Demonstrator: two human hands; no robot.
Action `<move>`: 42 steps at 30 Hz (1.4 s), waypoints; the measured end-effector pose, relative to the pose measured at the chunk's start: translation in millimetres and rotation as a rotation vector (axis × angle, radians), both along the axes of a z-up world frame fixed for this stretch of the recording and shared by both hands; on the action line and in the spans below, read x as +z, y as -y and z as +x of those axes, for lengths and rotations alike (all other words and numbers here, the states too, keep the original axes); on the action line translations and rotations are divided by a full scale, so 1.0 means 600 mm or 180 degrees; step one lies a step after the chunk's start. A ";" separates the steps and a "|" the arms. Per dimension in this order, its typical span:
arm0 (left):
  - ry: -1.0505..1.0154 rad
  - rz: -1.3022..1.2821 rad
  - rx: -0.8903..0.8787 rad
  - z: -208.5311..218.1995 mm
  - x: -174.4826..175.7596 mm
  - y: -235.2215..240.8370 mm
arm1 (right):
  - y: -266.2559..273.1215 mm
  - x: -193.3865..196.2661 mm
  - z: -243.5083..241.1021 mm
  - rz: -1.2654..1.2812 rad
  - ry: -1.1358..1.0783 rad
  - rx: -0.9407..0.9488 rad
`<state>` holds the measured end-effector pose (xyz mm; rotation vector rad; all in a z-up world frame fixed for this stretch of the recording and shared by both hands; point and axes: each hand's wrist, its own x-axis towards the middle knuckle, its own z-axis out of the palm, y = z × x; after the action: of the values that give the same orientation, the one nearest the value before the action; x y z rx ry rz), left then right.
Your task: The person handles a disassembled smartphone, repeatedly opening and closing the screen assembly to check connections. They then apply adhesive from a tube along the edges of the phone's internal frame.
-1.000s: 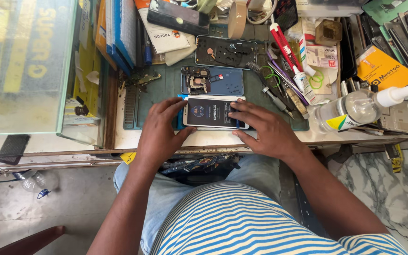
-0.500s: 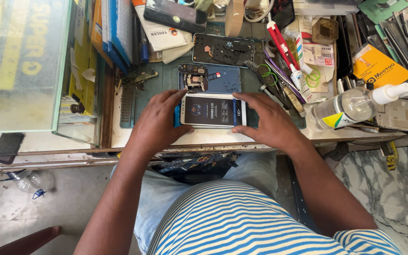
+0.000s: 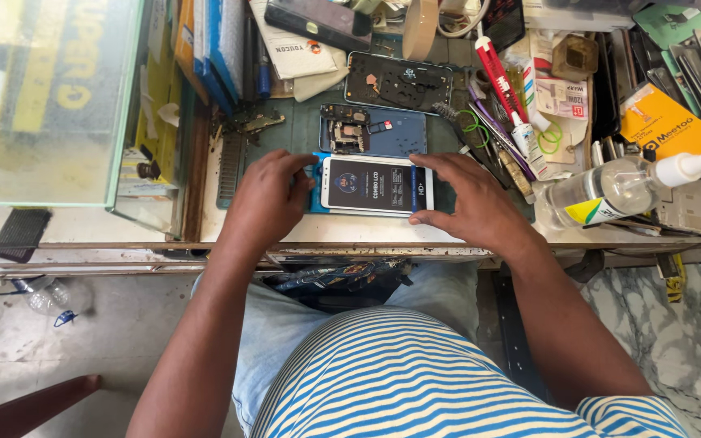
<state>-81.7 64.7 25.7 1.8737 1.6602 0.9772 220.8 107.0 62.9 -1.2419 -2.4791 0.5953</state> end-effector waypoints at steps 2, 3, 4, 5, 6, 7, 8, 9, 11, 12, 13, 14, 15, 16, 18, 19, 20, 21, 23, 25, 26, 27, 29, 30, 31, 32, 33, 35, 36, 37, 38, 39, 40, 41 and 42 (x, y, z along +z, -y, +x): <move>-0.0082 0.0388 -0.0044 -0.001 -0.009 -0.010 | 0.000 0.000 0.000 0.0071 0.0020 0.0069; -0.0049 0.0362 -0.0048 -0.002 -0.013 -0.015 | 0.000 0.000 0.000 0.0106 0.0030 0.0106; -0.0014 0.0339 -0.0056 -0.002 -0.015 -0.022 | 0.000 0.000 -0.001 0.0139 0.0015 0.0149; 0.0021 0.0316 -0.0063 -0.002 -0.018 -0.029 | 0.000 0.000 -0.002 0.0172 0.0000 0.0193; 0.0047 0.0330 -0.0049 -0.002 -0.020 -0.033 | 0.001 0.000 -0.002 0.0201 -0.0010 0.0240; 0.0072 0.0343 -0.0035 -0.002 -0.022 -0.038 | 0.002 0.000 -0.002 0.0217 0.0007 0.0282; 0.0095 0.0355 -0.0021 -0.003 -0.023 -0.042 | 0.002 0.000 -0.003 0.0231 0.0022 0.0323; 0.0125 0.0160 0.0019 -0.004 -0.023 -0.045 | 0.002 0.000 -0.005 0.0245 0.0036 0.0365; 0.0186 -0.0225 0.0103 -0.003 -0.022 -0.051 | 0.002 0.001 -0.012 0.0308 0.0100 0.0413; 0.0223 -0.0424 0.0184 -0.003 -0.020 -0.055 | 0.002 0.001 -0.016 0.0338 0.0129 0.0440; 0.0260 -0.0623 0.0264 -0.003 -0.018 -0.059 | 0.002 0.002 -0.020 0.0359 0.0125 0.0470; 0.0299 -0.0820 0.0340 -0.002 -0.016 -0.063 | 0.002 0.003 -0.024 0.0381 0.0121 0.0497; 0.0262 -0.0878 0.0369 -0.002 -0.015 -0.066 | 0.002 0.004 -0.028 0.0404 0.0118 0.0523; 0.0226 -0.0934 0.0394 -0.001 -0.013 -0.068 | 0.003 0.005 -0.033 0.0429 0.0112 0.0552; 0.0112 -0.0937 0.0426 0.001 -0.012 -0.071 | 0.002 0.009 -0.043 0.0486 0.0101 0.0608; 0.0034 -0.0883 0.0434 0.002 -0.012 -0.072 | 0.002 0.010 -0.048 0.0508 0.0109 0.0628; -0.0040 -0.0830 0.0448 0.003 -0.013 -0.073 | 0.002 0.012 -0.054 0.0528 0.0120 0.0655; -0.0064 -0.0863 0.0434 0.003 -0.014 -0.074 | 0.002 0.014 -0.060 0.0549 0.0130 0.0682; -0.0105 -0.0934 0.0404 0.001 -0.017 -0.078 | 0.003 0.016 -0.070 0.0488 0.0121 0.0696; -0.0056 -0.0892 0.0362 0.000 -0.020 -0.082 | 0.003 0.016 -0.081 0.0436 0.0106 0.0707; -0.0034 -0.0868 0.0337 -0.001 -0.021 -0.083 | 0.003 0.016 -0.086 0.0419 0.0097 0.0706; 0.0053 -0.0948 0.0337 -0.001 -0.022 -0.083 | 0.002 0.017 -0.090 0.0402 0.0087 0.0705; 0.0224 -0.1105 0.0336 -0.001 -0.023 -0.086 | 0.001 0.017 -0.097 0.0398 0.0155 0.0661; 0.0348 -0.1074 0.0314 -0.001 -0.024 -0.086 | 0.000 0.016 -0.099 0.0390 0.0190 0.0643; 0.0473 -0.1042 0.0292 -0.001 -0.025 -0.087 | -0.001 0.016 -0.101 0.0352 0.0193 0.0609; 0.0596 -0.1009 0.0265 -0.001 -0.025 -0.089 | -0.001 0.016 -0.101 0.0315 0.0196 0.0571; 0.0675 -0.1012 0.0251 -0.001 -0.026 -0.090 | -0.003 0.016 -0.101 0.0278 0.0200 0.0533; 0.0838 -0.1023 0.0215 0.001 -0.028 -0.093 | -0.005 0.014 -0.100 0.0280 0.0130 0.0537; 0.0893 -0.0987 0.0220 0.002 -0.029 -0.094 | -0.007 0.013 -0.098 0.0286 0.0096 0.0543; 0.0949 -0.0950 0.0224 0.003 -0.030 -0.095 | -0.008 0.012 -0.097 0.0287 0.0028 0.0557; 0.1008 -0.0918 0.0235 0.003 -0.031 -0.094 | -0.009 0.012 -0.097 0.0281 -0.0038 0.0576; 0.1080 -0.0888 0.0207 0.004 -0.032 -0.095 | -0.010 0.011 -0.097 0.0275 -0.0104 0.0595; 0.1149 -0.0860 0.0184 0.006 -0.034 -0.094 | -0.011 0.010 -0.096 0.0265 -0.0126 0.0621; 0.1218 -0.0831 0.0160 0.006 -0.035 -0.093 | -0.012 0.010 -0.097 0.0254 -0.0148 0.0646; 0.1276 -0.0701 0.0150 0.005 -0.038 -0.090 | -0.012 0.010 -0.096 0.0244 -0.0167 0.0664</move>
<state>-78.4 118.8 2.9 1.3945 1.5041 1.0589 163.3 114.4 68.9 -0.9349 -2.5800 0.5692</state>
